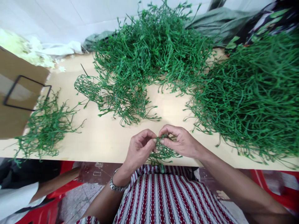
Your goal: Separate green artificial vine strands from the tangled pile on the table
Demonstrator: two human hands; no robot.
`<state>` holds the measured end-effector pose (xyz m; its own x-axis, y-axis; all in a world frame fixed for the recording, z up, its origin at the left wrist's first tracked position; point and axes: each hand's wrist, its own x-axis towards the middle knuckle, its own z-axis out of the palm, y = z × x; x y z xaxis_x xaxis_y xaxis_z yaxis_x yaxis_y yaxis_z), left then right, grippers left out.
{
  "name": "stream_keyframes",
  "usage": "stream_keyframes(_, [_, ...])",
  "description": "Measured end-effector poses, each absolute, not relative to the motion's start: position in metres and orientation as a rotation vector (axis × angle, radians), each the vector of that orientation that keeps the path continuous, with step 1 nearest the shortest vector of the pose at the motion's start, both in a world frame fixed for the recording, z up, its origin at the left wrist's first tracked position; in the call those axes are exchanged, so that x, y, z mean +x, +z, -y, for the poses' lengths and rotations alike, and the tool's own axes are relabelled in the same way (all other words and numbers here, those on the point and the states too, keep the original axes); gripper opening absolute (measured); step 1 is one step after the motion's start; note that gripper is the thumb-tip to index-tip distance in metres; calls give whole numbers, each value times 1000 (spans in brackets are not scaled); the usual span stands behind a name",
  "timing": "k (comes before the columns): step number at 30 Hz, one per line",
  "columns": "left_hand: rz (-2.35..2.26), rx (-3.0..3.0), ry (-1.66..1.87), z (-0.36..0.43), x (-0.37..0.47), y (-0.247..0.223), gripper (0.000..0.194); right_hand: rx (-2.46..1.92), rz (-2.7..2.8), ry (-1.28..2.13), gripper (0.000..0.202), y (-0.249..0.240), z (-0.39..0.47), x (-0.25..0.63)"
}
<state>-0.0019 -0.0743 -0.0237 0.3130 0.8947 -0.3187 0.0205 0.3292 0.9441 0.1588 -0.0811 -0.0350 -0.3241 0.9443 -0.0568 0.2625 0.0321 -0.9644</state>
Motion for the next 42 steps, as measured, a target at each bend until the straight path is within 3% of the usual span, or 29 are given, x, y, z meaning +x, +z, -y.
stream_keyframes(11, [-1022, 1772, 603, 69, -12, -18, 12, -1165, 1975, 794, 10, -31, 86, 161])
stream_keyframes(19, [-1006, 1850, 895, 77, -9, -29, 16, -1269, 1658, 1344, 23, -37, 88, 154])
stream_keyframes(25, [-1008, 2048, 1110, 83, -8, -39, 29, -1163, 1222, 1692, 19, -44, 89, 146])
stream_keyframes(31, [-923, 2215, 1079, 82, -12, -36, 25, -1251, 1277, 1569, 10, -44, 96, 147])
stream_keyframes(42, [-967, 2385, 1009, 80, -15, -35, 15, -1268, 1521, 1439, 15, -42, 97, 150])
